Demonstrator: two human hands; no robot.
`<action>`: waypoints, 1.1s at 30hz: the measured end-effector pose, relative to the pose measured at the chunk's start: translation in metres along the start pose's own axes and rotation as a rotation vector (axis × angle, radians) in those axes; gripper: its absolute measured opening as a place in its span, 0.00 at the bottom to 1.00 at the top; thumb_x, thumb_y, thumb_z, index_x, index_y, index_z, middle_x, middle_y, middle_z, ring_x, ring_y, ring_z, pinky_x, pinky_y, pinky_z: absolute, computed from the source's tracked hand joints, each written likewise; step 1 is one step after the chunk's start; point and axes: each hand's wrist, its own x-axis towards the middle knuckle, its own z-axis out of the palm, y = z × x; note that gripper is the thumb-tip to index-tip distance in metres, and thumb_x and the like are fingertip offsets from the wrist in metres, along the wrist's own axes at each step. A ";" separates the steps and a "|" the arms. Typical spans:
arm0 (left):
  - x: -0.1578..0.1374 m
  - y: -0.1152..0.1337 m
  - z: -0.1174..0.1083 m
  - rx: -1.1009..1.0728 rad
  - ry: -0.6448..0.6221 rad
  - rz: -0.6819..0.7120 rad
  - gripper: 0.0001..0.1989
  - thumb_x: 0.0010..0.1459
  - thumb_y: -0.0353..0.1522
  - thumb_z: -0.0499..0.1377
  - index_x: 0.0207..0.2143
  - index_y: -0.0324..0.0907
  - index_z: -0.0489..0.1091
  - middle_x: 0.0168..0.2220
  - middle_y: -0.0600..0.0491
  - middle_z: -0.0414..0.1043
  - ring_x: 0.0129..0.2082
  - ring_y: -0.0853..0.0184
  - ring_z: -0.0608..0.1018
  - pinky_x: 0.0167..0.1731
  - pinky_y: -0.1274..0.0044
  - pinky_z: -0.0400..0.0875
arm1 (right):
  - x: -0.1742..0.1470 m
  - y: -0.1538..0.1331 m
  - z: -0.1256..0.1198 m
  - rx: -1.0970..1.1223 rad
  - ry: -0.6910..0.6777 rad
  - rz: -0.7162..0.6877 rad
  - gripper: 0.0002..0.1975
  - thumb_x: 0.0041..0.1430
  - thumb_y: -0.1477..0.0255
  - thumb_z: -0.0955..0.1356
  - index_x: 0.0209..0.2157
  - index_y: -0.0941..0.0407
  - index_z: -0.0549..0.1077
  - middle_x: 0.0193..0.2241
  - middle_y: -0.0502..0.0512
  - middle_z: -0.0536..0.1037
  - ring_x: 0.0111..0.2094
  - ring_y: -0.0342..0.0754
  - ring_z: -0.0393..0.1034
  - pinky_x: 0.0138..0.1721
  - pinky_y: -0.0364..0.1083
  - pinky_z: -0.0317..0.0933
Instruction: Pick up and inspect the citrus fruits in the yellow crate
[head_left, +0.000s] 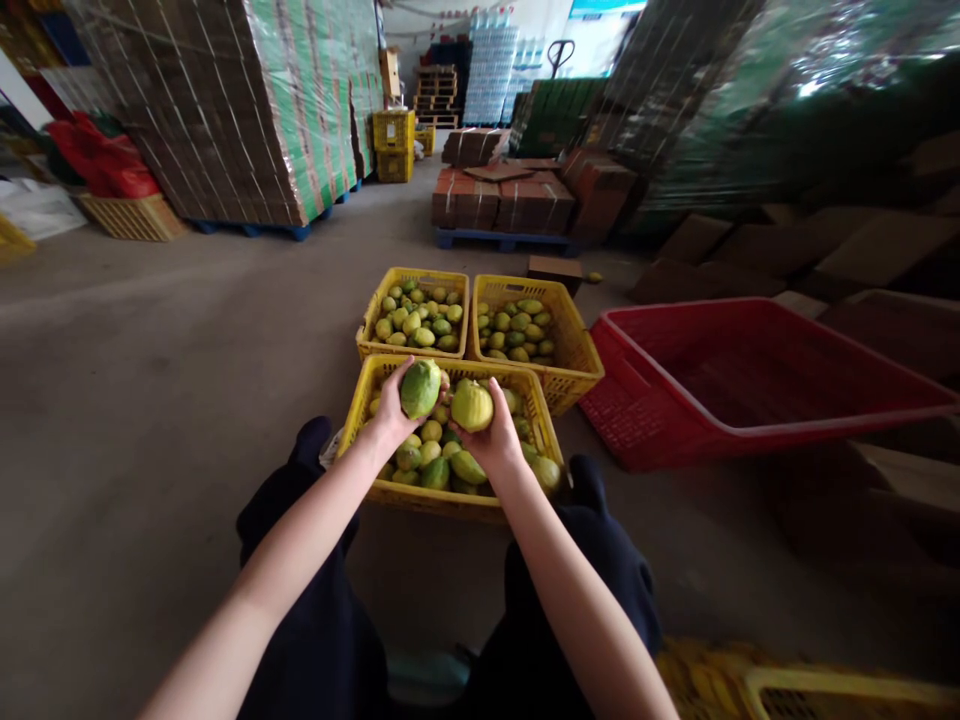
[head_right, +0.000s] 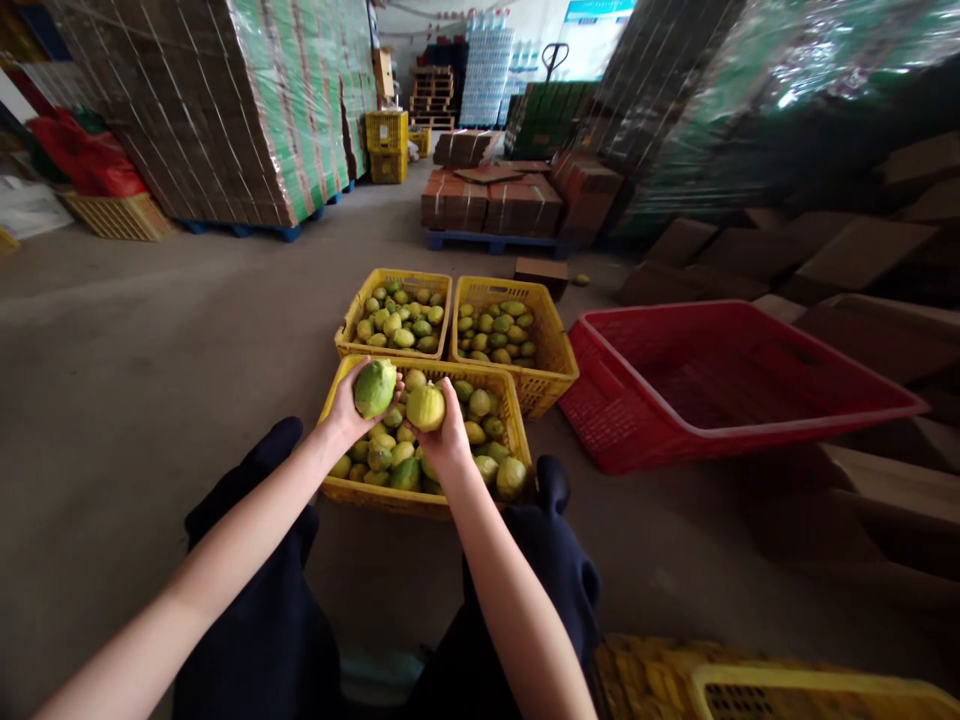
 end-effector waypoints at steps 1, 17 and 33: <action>0.001 -0.001 0.000 0.019 0.001 -0.007 0.15 0.65 0.36 0.55 0.42 0.34 0.76 0.28 0.47 0.80 0.29 0.62 0.83 0.30 0.74 0.80 | 0.001 0.000 -0.001 -0.028 -0.016 0.028 0.17 0.67 0.58 0.64 0.34 0.56 0.74 0.23 0.52 0.80 0.21 0.47 0.74 0.19 0.44 0.69; 0.003 0.001 -0.002 -0.090 0.076 -0.056 0.11 0.65 0.37 0.58 0.43 0.38 0.73 0.31 0.49 0.78 0.27 0.68 0.80 0.26 0.80 0.79 | -0.009 -0.009 0.002 0.046 -0.140 -0.029 0.03 0.58 0.76 0.68 0.34 0.54 0.73 0.26 0.49 0.82 0.25 0.46 0.78 0.24 0.41 0.74; 0.004 -0.002 -0.014 0.120 0.107 0.114 0.11 0.68 0.36 0.57 0.48 0.42 0.72 0.40 0.48 0.79 0.35 0.65 0.81 0.35 0.76 0.79 | 0.001 0.003 -0.002 -0.385 -0.025 -0.301 0.15 0.52 0.60 0.76 0.34 0.54 0.73 0.24 0.50 0.79 0.22 0.45 0.72 0.21 0.41 0.68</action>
